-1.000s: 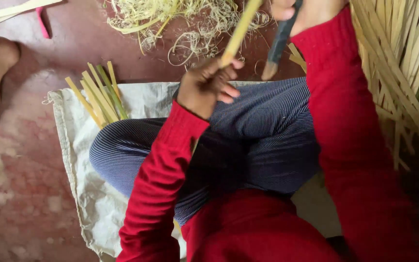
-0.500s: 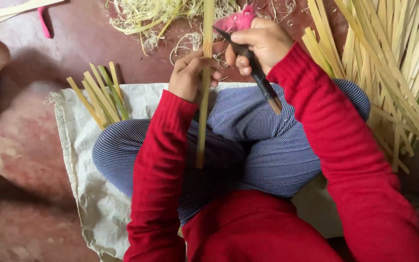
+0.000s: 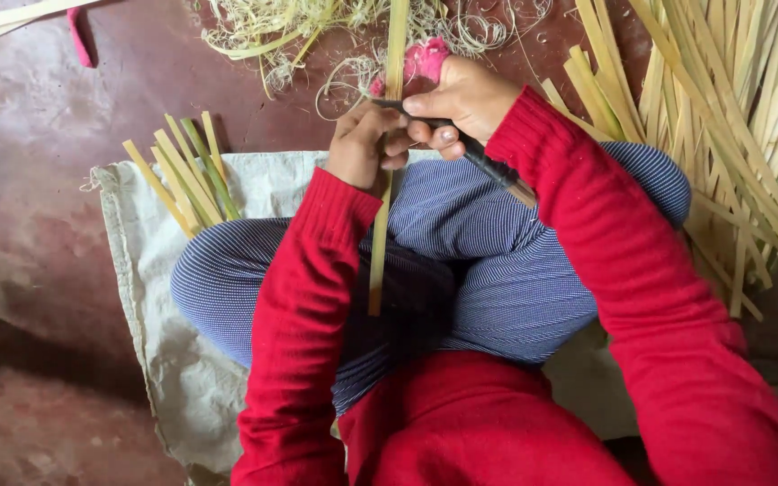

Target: Shaving thin strips of bamboo using a small hand knife while sitting on the floor.

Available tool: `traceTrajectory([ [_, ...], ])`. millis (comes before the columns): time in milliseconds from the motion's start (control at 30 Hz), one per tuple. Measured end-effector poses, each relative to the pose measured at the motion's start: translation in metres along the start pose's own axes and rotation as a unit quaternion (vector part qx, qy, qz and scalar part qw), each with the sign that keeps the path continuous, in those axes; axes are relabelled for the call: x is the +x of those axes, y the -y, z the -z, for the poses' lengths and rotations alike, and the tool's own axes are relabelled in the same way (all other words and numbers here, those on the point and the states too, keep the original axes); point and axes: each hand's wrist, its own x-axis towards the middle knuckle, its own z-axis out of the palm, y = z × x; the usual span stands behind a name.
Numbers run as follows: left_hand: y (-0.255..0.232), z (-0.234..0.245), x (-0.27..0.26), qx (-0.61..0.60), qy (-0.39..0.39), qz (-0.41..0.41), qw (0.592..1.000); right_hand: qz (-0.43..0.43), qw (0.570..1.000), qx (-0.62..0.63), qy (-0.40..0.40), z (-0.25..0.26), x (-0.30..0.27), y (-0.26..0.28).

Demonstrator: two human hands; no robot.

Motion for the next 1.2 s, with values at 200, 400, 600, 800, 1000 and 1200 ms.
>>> traceTrajectory([
  [200, 0.010, 0.005, 0.004, 0.062, -0.017, -0.005, 0.998, -0.004, 0.999, -0.031, -0.022, -0.006, -0.007, 0.013],
  [400, 0.003, -0.009, -0.007, 0.207, -0.064, -0.022, 0.976, -0.005, 0.998, -0.056, -0.020, 0.000, -0.005, 0.013],
  [600, 0.006, -0.008, -0.010, 0.272, -0.060, -0.087, 0.957, -0.018, 0.996, -0.074, -0.039, 0.000, -0.005, 0.012],
  [800, 0.010, -0.012, -0.011, 0.336, -0.079, -0.133, 0.929, -0.021, 0.997, -0.071, -0.035, 0.004, -0.004, 0.010],
  [1000, 0.008, -0.022, -0.008, 0.438, -0.177, -0.100, 0.875, -0.033, 0.994, -0.084, -0.064, 0.011, 0.003, 0.004],
  [1200, 0.007, -0.023, 0.002, 0.499, -0.229, 0.009, 0.836, -0.026, 0.992, -0.075, -0.094, 0.019, 0.013, -0.003],
])
